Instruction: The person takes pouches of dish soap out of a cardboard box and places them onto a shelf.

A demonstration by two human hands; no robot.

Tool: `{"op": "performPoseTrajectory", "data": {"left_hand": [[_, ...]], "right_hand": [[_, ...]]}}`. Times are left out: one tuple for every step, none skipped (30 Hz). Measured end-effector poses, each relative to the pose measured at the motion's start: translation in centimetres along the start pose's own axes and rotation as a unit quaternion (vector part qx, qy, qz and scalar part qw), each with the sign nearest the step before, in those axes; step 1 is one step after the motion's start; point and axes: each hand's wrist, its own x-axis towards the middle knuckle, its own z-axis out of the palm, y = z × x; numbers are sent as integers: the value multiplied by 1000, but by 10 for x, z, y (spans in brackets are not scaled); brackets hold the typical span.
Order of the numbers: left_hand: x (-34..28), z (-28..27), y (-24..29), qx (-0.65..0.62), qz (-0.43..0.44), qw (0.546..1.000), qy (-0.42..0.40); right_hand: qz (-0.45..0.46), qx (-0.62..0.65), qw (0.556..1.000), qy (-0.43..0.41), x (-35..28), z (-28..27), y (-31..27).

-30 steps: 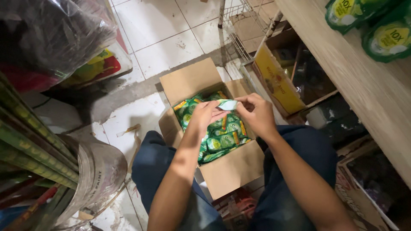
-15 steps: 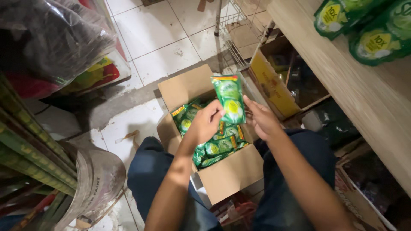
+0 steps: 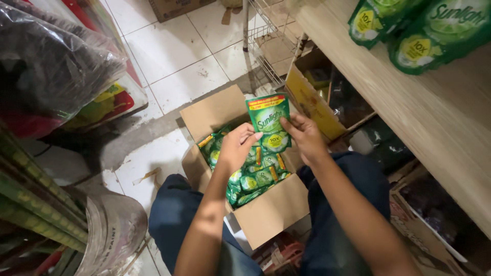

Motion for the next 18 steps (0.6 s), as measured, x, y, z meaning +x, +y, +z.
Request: {"op": "performPoseTrajectory", "data": {"left_hand": [[0, 1, -1, -2, -7, 1000, 16], [1, 2, -1, -4, -14, 999, 31], [1, 4, 1, -6, -20, 999, 48], [0, 6, 2, 15, -23, 997, 70], [0, 7, 4, 37, -26, 995, 92], [-1, 9, 5, 59, -29, 991, 114], [0, 10, 5, 61, -14, 991, 121], [0, 11, 5, 64, 2, 990, 127], [0, 12, 3, 65, 17, 989, 132], [0, 13, 2, 63, 25, 989, 133], [0, 15, 0, 60, 34, 989, 133], [0, 16, -1, 57, 43, 989, 133], [0, 19, -2, 110, 40, 982, 147], [-3, 21, -3, 163, 37, 972, 162], [-2, 20, 0, 220, 38, 958, 178], [3, 22, 2, 234, 97, 951, 177], [9, 26, 3, 247, 153, 941, 175], [16, 31, 5, 258, 209, 927, 173]], "right_hand": [[-1, -4, 1000, 0, -1, 0, 0], [-1, -7, 1000, 0, -1, 0, -1], [0, -22, 1000, -1, -2, -1, -2], [2, -37, 999, -2, -1, -3, -4], [3, -52, 999, -3, -1, -5, -4], [11, -79, 997, -6, -2, -8, -4], [18, -106, 994, -9, -3, -12, -4], [25, -132, 991, -11, -3, -15, -3], [30, -184, 983, 1, -3, -18, -1], [35, -234, 971, 13, -3, -20, 0], [39, -285, 957, 28, -4, -24, 1], [41, -319, 947, 25, -5, -26, 2], [41, -357, 933, 24, -6, -30, 1], [41, -394, 918, 24, -9, -35, -2], [13, -352, 936, 15, -10, -36, -4], [-15, -310, 950, 4, -12, -35, -5], [-41, -268, 963, -7, -15, -35, -9], [-30, -259, 965, 10, -18, -38, -17]]}}
